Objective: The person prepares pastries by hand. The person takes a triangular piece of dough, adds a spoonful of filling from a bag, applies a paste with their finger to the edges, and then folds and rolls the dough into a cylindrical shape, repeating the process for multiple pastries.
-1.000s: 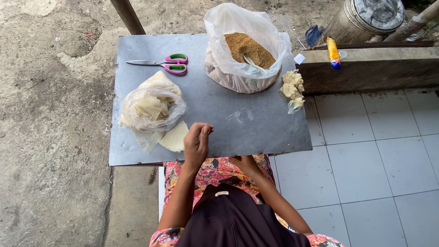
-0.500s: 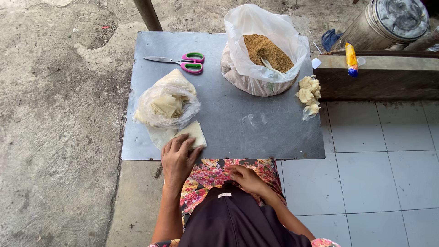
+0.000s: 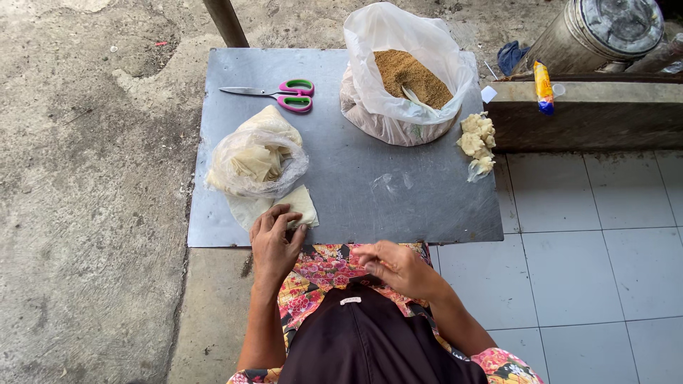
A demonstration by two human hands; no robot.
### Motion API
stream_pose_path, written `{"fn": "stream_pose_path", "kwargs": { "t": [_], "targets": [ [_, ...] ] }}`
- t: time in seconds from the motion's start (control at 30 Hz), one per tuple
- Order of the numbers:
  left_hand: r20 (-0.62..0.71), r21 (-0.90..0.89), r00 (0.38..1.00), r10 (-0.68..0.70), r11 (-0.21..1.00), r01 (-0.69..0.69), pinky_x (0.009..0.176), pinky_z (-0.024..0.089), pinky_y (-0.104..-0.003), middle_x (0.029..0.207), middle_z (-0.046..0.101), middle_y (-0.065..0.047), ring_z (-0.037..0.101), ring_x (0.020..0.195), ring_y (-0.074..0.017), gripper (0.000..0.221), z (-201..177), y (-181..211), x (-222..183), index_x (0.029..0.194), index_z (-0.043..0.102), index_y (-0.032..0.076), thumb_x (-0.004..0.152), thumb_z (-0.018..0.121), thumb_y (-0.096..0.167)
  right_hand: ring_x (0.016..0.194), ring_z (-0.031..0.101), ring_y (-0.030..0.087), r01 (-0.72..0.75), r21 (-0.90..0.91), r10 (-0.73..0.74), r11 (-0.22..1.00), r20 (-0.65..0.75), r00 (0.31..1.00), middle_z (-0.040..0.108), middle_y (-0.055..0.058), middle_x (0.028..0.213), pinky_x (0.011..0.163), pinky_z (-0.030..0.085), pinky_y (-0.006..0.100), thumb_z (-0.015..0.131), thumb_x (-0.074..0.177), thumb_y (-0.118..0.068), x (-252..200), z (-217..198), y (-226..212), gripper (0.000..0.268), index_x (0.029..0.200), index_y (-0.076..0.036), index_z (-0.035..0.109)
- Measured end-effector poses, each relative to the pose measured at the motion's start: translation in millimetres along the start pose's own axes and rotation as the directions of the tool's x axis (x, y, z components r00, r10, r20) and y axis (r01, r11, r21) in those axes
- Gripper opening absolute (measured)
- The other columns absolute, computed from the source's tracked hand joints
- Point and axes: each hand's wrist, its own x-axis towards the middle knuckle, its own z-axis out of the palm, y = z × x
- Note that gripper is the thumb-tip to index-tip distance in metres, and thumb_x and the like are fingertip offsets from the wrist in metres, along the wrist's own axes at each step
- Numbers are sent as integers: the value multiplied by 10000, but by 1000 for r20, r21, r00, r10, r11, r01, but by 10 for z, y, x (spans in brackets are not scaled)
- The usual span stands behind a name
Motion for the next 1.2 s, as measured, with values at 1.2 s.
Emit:
{"fn": "stream_pose_path", "kwargs": {
  "t": [1.2],
  "targets": [
    [-133,-80,985,113,989,-124,1170,367,-488,1602,368,-211,432,1433,-409,712,206,-68,-58,1471,441,79,843,769,149,728,595,164,-244,127,271,961,-283,920,641,66,887,630,486,306,574,999,-70,1129,156,843,115,1025,-22,676]
  ]
}}
